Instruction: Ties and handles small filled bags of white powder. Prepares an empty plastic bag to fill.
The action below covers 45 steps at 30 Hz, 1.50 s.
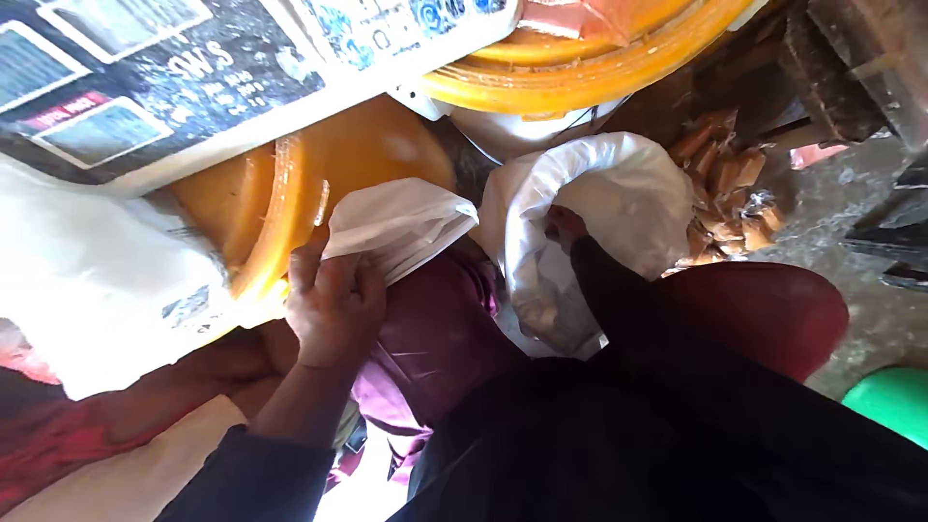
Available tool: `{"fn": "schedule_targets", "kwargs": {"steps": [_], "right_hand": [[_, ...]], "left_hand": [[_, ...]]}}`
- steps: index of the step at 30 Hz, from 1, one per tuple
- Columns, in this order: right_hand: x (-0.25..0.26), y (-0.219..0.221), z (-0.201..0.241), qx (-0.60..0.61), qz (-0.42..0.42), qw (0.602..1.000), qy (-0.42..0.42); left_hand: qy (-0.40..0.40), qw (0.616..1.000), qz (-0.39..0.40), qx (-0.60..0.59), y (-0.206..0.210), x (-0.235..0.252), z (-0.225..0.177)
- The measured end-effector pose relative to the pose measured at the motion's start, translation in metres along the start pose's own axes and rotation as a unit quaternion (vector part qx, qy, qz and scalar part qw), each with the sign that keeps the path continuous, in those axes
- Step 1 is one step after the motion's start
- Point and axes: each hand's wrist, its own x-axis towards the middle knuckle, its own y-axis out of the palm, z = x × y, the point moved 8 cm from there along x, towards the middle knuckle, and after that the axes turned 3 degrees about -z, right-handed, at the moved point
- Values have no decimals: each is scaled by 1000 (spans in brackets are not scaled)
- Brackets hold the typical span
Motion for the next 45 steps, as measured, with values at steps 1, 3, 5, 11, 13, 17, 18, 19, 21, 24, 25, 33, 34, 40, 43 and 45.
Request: {"fn": "schedule_targets", "kwargs": {"steps": [1, 3, 5, 11, 13, 17, 18, 19, 21, 24, 25, 33, 34, 40, 43, 45], "right_hand": [[-8, -13, 3, 29, 0, 1000, 11], [-27, -38, 24, 49, -5, 999, 5], [-46, -68, 43, 53, -15, 998, -19], [-122, -134, 95, 65, -47, 994, -72], [-145, -149, 106, 79, -49, 992, -85], [-194, -169, 126, 109, -55, 985, -123], [-209, -172, 134, 115, -59, 982, -135], [-224, -174, 142, 118, -68, 980, -148], [-250, -179, 155, 118, -82, 975, -167], [-282, -176, 168, 104, -87, 975, -177], [-289, -171, 170, 94, -86, 975, -181], [-371, -79, 212, -257, -149, 837, -460], [-388, -66, 217, -296, -162, 780, -527], [-440, -43, 233, -297, -164, 605, -720], [-444, -73, 251, -210, -129, 644, -724], [-437, -102, 262, -148, -118, 693, -695]], "left_hand": [[-5, 1000, 2, -4, 0, 0, 1], [-17, 1000, 17, -16, 1, 2, 1], [-37, 998, 43, -21, 3, 1, 2], [-106, 982, 117, -108, -6, 3, -20], [-120, 971, 143, -150, -13, 1, -47], [-68, 954, 211, -203, -15, -7, -108], [-59, 948, 238, -202, -12, -8, -119], [-53, 943, 259, -200, -7, -9, -128], [-49, 933, 296, -197, 5, -11, -141], [-49, 919, 339, -194, 18, -10, -158], [-50, 916, 347, -196, 19, -8, -166], [-76, 887, 336, -308, -22, 1, -212], [-72, 888, 318, -324, -29, 2, -211], [-116, 888, 277, -348, -48, -11, -179], [-127, 895, 240, -354, -54, -20, -153], [-134, 888, 210, -386, -61, -28, -132]]}}
